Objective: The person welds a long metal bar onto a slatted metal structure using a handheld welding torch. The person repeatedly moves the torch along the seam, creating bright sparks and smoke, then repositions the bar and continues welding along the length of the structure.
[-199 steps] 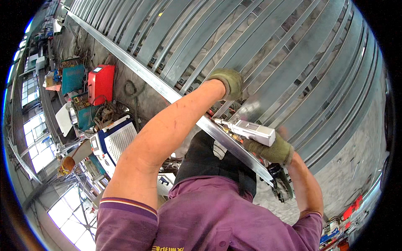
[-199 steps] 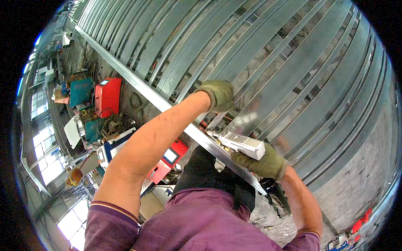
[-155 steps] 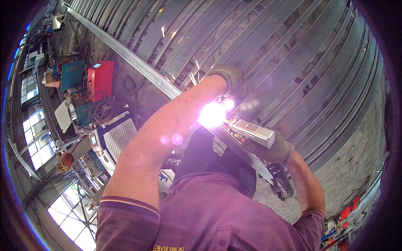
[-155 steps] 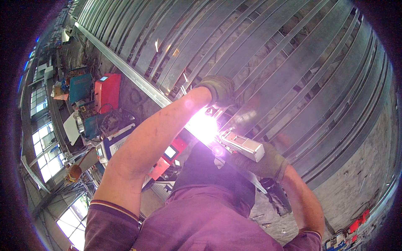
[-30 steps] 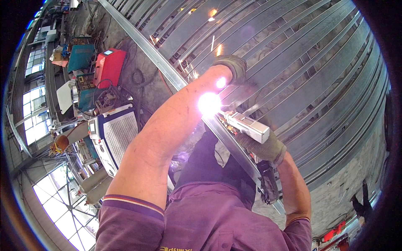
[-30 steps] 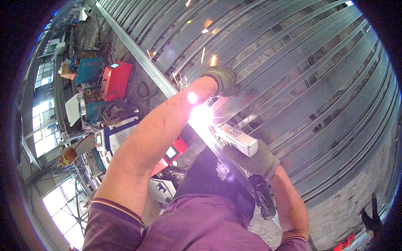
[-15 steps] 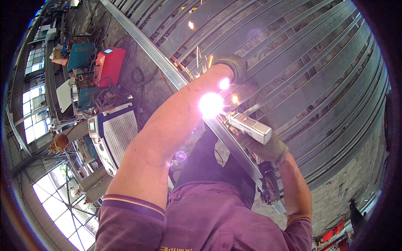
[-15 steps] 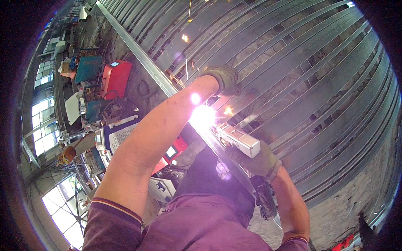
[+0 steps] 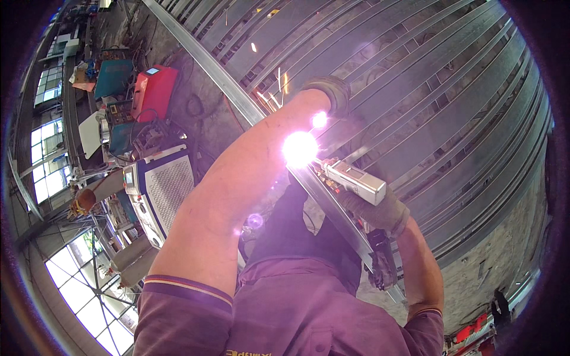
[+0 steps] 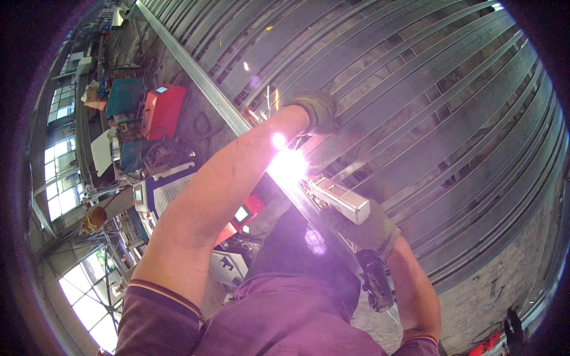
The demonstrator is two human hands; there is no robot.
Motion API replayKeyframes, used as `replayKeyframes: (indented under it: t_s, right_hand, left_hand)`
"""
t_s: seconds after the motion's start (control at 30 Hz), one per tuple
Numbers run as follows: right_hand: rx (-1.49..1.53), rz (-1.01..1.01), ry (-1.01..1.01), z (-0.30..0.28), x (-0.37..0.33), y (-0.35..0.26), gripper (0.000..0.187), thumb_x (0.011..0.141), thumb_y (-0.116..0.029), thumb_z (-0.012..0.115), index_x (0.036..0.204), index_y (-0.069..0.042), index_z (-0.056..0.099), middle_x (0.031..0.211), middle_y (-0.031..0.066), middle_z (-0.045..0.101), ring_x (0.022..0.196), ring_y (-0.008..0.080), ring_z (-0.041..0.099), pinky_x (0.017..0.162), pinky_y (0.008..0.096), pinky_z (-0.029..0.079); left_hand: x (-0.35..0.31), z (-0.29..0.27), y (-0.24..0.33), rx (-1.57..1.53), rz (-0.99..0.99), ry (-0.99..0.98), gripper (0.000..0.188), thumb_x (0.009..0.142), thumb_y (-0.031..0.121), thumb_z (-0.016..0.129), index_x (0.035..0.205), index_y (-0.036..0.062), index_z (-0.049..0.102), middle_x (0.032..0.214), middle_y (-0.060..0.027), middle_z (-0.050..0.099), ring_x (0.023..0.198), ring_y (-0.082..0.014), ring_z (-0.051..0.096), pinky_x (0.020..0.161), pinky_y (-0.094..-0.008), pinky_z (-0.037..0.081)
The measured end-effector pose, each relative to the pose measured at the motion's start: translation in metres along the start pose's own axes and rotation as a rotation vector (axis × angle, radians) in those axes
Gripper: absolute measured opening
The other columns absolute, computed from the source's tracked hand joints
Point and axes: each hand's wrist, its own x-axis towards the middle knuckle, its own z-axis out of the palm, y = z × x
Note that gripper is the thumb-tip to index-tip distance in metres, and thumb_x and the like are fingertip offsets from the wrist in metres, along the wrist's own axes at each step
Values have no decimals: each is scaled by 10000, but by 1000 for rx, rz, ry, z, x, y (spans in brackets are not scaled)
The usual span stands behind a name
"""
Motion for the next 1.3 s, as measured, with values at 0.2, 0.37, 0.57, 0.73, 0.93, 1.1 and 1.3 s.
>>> replayKeyframes:
  t_s: [0.2, 0.37, 0.57, 0.73, 0.93, 1.1, 1.3]
  right_hand:
    - [51, -15, -17, -2, -2, 6, 435, 1026, -259, 746, 1408, -73, 652, 1041, 0, 730, 857, 65, 647, 699, 267, 560]
    - [56, 20, -50, -3, -2, 8, 453, 1021, -249, 752, 1423, -72, 642, 1108, 16, 740, 918, 86, 659, 752, 278, 580]
    - [24, 33, -34, -4, -7, 0, 450, 1022, -250, 749, 1420, -69, 643, 1110, 20, 742, 919, 87, 662, 753, 277, 582]
    - [11, 22, -37, -4, -8, 5, 448, 1023, -251, 747, 1419, -66, 644, 1113, 23, 743, 922, 88, 664, 755, 277, 583]
    - [-5, 17, -37, -6, -9, 8, 446, 1024, -251, 744, 1417, -63, 644, 1116, 26, 744, 926, 89, 666, 757, 276, 584]
    - [-15, 19, -37, -7, -11, 9, 445, 1026, -252, 742, 1415, -61, 644, 1119, 29, 745, 929, 89, 668, 759, 276, 585]
    - [-28, 21, -40, -8, -14, 11, 443, 1027, -253, 740, 1413, -58, 645, 1122, 33, 746, 932, 90, 671, 761, 275, 586]
  left_hand:
    - [-13, -10, 7, -22, 0, 28, 551, 984, 483, 640, 1364, 87, 690, 1314, -155, 721, 1218, -365, 688, 1027, -516, 556]
    - [-13, -6, 4, 2, 9, 72, 523, 980, 477, 647, 1291, 67, 736, 1237, -167, 747, 1153, -359, 717, 985, -508, 572]
    - [-2, -4, 3, 12, -21, -29, 530, 976, 482, 650, 1297, 69, 735, 1221, -167, 750, 1148, -354, 718, 976, -505, 573]
    - [-4, 0, 1, -45, -28, 39, 534, 965, 493, 662, 1296, 81, 741, 1202, -164, 756, 1129, -355, 725, 961, -505, 577]
    - [1, -2, 1, -3, -55, -22, 539, 963, 502, 659, 1265, 67, 757, 1171, -168, 764, 1124, -362, 726, 957, -501, 579]
    - [-1, -8, 7, -19, -92, -55, 473, 926, 377, 720, 1299, 89, 752, 1311, -139, 738, 1192, -351, 715, 989, -490, 585]
    - [-9, -12, 11, -44, -105, -25, 476, 912, 394, 733, 1282, 96, 762, 1296, -126, 746, 1184, -342, 719, 977, -486, 590]
